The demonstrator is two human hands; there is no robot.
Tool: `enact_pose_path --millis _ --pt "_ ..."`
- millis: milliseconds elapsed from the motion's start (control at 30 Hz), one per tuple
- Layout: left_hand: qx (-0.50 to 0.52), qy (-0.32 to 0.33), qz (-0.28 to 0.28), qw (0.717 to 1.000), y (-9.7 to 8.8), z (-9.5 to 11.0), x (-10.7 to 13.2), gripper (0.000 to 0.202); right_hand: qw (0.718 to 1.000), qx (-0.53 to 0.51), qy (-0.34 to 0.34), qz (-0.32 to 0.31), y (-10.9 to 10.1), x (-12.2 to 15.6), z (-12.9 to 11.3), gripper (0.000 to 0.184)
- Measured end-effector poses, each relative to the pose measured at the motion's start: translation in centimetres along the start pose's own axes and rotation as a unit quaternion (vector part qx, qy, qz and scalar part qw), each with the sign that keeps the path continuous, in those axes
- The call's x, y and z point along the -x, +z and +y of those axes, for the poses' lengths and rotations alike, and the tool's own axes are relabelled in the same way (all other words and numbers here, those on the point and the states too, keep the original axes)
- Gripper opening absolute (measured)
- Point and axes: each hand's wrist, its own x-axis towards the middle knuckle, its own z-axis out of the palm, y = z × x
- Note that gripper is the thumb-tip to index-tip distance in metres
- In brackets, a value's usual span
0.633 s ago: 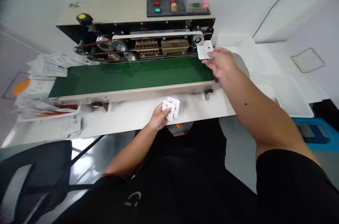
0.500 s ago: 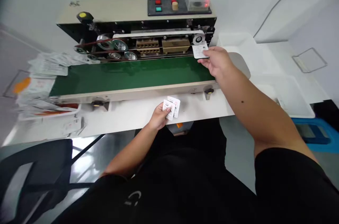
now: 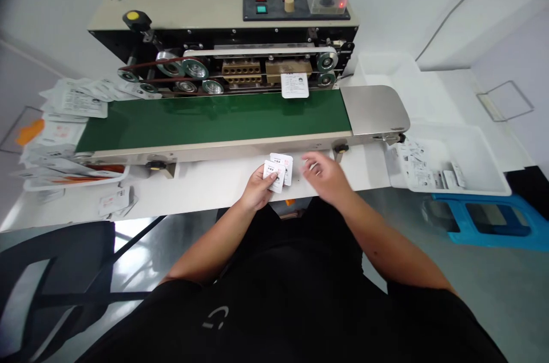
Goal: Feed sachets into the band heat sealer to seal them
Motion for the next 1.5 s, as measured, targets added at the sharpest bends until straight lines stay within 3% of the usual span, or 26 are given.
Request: enact_pose_path --millis 67,133,300,500,733,933,1067,1233,1333,1500 --pt "-0.022 0.004 -0.006 1.0 0.0 0.0 0.0 0.053 0.997 0.004 0.02 -0.075 1.9 1.4 2.4 0.038" --pt "-0.057 0.003 -0.018 0.998 0.1 -0.1 0.0 0.049 0.994 -0.033 0.03 -0.095 3.3 2.0 4.2 0.042" --pt "-0.153 0.0 -0.034 0.988 0.3 -0.2 0.2 0.044 0.989 -0.135 0.055 -0.033 4.4 1.8 6.8 0.041" --pt "-0.199 0.011 -0.039 0.979 0.3 -0.2 0.4 0.043 0.977 -0.201 0.065 0.007 3.5 2.0 7.7 0.041" --pt "-0.168 -0.008 -0.032 0.985 0.3 -0.4 0.3 0.048 0.956 -0.278 0.037 0.082 0.7 1.6 5.4 0.032" --pt "-0.152 -0.017 -0.026 0.988 0.3 -0.4 0.3 0.048 0.966 -0.231 0.015 0.118 -3.0 0.5 1.6 0.03" --pt "-0.147 -0.02 -0.029 0.988 0.4 -0.2 0.3 0.049 0.965 -0.207 -0.013 0.157 -6.7 -2.5 -1.3 0.02" --pt "-0.143 -0.019 -0.027 0.989 0.4 -0.2 0.3 0.05 0.966 -0.169 0.004 0.196 -10.6 -7.8 -3.9 0.011" --pt "-0.141 -0.018 -0.027 0.989 0.3 -0.3 0.4 0.05 0.97 -0.142 0.037 0.192 -11.5 -10.4 -4.3 0.007" --pt "-0.135 -0.018 -0.032 0.99 0.2 -0.3 0.5 0.05 0.971 -0.147 0.066 0.173 -11.1 -13.3 -4.3 0.004"
